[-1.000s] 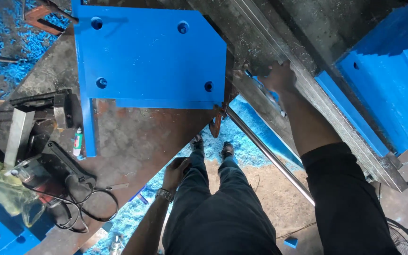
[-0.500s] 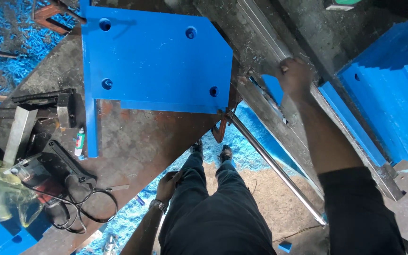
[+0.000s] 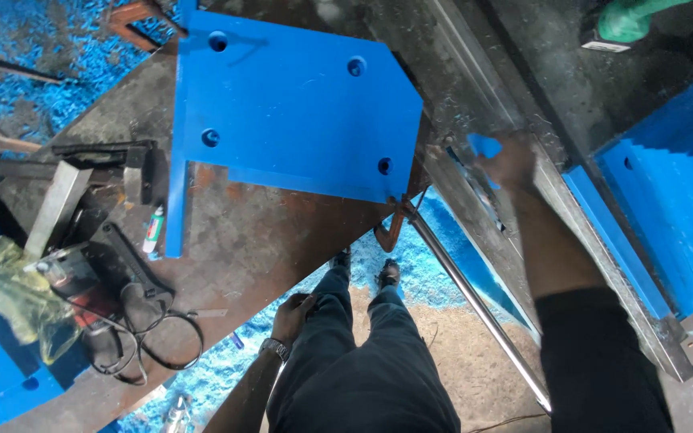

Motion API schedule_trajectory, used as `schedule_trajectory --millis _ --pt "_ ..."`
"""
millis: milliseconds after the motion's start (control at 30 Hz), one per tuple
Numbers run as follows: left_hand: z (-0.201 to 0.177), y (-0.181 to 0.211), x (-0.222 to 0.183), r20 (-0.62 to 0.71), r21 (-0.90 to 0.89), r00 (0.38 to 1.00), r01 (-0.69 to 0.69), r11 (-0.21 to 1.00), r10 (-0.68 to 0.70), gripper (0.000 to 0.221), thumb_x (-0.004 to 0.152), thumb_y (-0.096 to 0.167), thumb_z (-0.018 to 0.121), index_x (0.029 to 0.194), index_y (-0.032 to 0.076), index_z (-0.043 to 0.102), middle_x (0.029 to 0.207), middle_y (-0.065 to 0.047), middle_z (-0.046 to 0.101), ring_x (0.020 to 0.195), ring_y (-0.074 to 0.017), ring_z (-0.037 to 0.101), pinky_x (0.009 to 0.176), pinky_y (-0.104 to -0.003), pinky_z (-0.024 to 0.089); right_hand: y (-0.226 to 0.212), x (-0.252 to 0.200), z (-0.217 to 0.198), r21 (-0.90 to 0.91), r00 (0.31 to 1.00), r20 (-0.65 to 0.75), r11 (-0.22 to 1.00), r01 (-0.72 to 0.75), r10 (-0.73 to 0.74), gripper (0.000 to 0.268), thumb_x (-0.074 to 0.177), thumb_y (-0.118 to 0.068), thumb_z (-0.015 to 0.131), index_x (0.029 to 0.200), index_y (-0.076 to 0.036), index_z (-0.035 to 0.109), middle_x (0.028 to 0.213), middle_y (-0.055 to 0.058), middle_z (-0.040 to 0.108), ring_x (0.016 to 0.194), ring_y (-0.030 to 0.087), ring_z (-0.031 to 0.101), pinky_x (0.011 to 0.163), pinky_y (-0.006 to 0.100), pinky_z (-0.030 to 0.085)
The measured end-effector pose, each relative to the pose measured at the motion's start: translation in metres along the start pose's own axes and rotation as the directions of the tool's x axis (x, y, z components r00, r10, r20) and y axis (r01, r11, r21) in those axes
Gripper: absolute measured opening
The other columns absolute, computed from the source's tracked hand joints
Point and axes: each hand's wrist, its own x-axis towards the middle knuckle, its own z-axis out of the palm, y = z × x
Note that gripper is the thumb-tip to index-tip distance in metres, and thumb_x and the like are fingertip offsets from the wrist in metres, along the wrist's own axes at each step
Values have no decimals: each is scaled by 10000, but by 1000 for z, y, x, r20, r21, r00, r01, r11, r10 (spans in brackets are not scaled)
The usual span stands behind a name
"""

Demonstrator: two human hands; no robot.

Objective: Moving, clamping, and stacking blue plastic industrial components in a workshop.

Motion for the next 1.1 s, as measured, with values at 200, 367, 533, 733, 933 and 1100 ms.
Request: schedule_trajectory --millis 200,367,533,733,933,1100 --pt "-22 42 -39 52 -49 990 -132 990 134 581 819 689 761 1181 236 795 1144 -139 776 1189 -407 654 1045 -523 493 -119 -56 -140 372 949 -240 884 284 -204 501 974 -513 847 1208 -76 768 942 186 693 809 412 700 732 524 554" --pt "-30 116 -75 88 -693 949 -161 703 304 855 926 558 728 1481 -17 423 1323 -409 580 1218 -531 597 999 -610 502 -290 -141 -187 770 948 205 638 -3 -244 206 909 -127 803 892 42 687 730 309 657 706 434 659 705 507 562" --pt "-42 87 -15 -35 -891 977 -127 436 213 878 796 194 954 1515 94 460 1279 -269 548 893 -426 624 482 -448 563 -322 -177 -124 642 811 430 766 36 -398 554 889 -437 800 1389 -244 657 1321 192 615 849 395 785 748 488 673" --pt "-104 11 33 -452 -254 887 -231 939 96 649 854 606 764 1375 275 562 1287 -181 692 1218 -450 629 1020 -589 526 -291 -195 -109 687 796 333 708 163 -506 337 913 -314 798 1172 -102 758 1101 122 727 894 355 791 705 396 691" --pt "-125 -23 20 -734 432 568 -34 901 373 733 817 386 801 1427 109 503 1511 -230 396 1446 -431 381 1198 -537 324 -222 -218 -106 573 841 327 798 186 -432 283 908 -315 799 1131 -142 770 1045 90 755 857 323 799 667 368 676" --pt "-59 -31 -6 -833 298 374 -318 900 408 574 808 441 830 1211 125 571 1239 -146 496 1123 -420 586 944 -502 521 -173 -253 -88 523 845 409 847 94 -346 304 878 -363 827 1087 -143 808 1017 115 778 883 356 788 695 390 661"
